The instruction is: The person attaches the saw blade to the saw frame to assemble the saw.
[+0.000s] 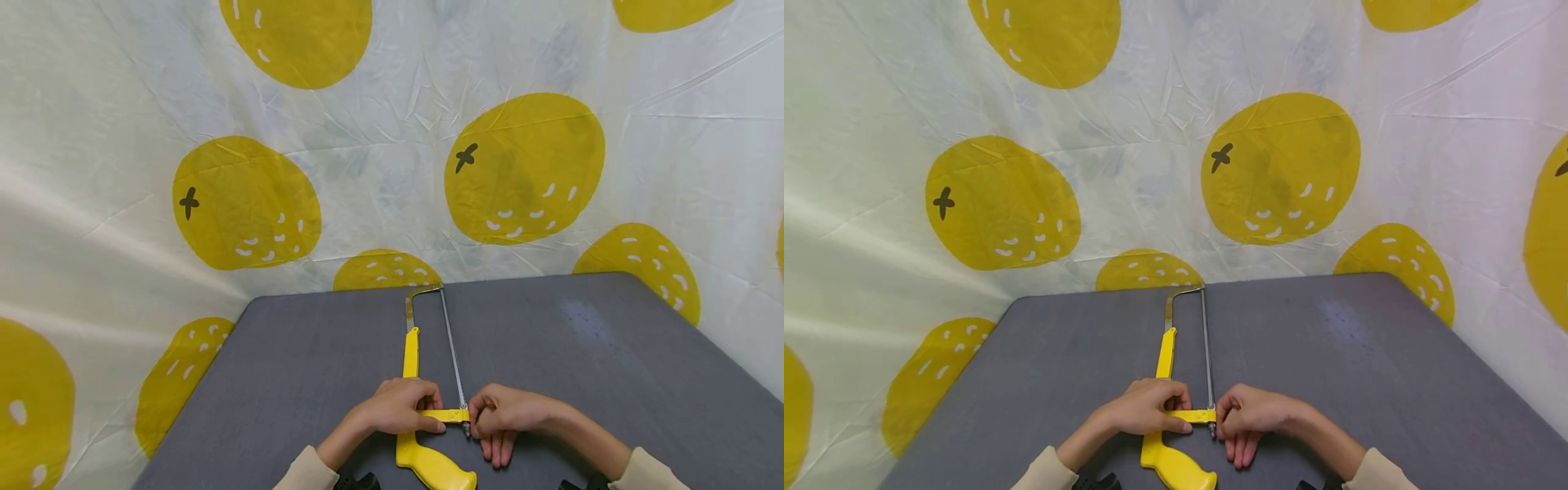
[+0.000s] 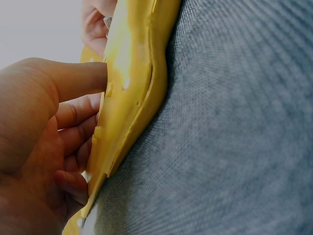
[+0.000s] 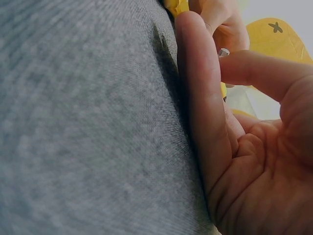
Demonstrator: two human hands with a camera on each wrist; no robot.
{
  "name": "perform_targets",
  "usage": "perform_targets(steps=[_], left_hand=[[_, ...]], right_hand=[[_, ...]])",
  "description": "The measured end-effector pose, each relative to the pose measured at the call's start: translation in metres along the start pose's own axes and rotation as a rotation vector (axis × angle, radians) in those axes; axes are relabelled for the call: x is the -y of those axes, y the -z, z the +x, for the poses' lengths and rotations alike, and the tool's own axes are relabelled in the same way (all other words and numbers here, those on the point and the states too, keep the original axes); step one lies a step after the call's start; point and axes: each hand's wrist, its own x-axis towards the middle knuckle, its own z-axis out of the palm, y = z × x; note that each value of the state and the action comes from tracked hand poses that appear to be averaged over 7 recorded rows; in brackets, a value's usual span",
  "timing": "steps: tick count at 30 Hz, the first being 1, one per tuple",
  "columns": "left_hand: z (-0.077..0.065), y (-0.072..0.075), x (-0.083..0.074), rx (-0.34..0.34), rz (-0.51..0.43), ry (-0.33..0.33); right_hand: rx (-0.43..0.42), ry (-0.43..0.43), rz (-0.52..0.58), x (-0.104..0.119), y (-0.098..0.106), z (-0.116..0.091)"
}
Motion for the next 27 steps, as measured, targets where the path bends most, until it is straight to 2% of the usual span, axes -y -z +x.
perform_targets(steps=[11,27], left_hand=[[-0.0038,-0.0036,-0.0016,-0.014,0.024,-0.002],[-0.0044,-0.0103,0.0037,-0.029,0.051,-0.009]], right_hand=[[0.009,-0.009,0.002,-0.0021,-0.0056,0.0011],[-0.023,-0.012,-0.021,-0.0102,-0.0085,0.0045]])
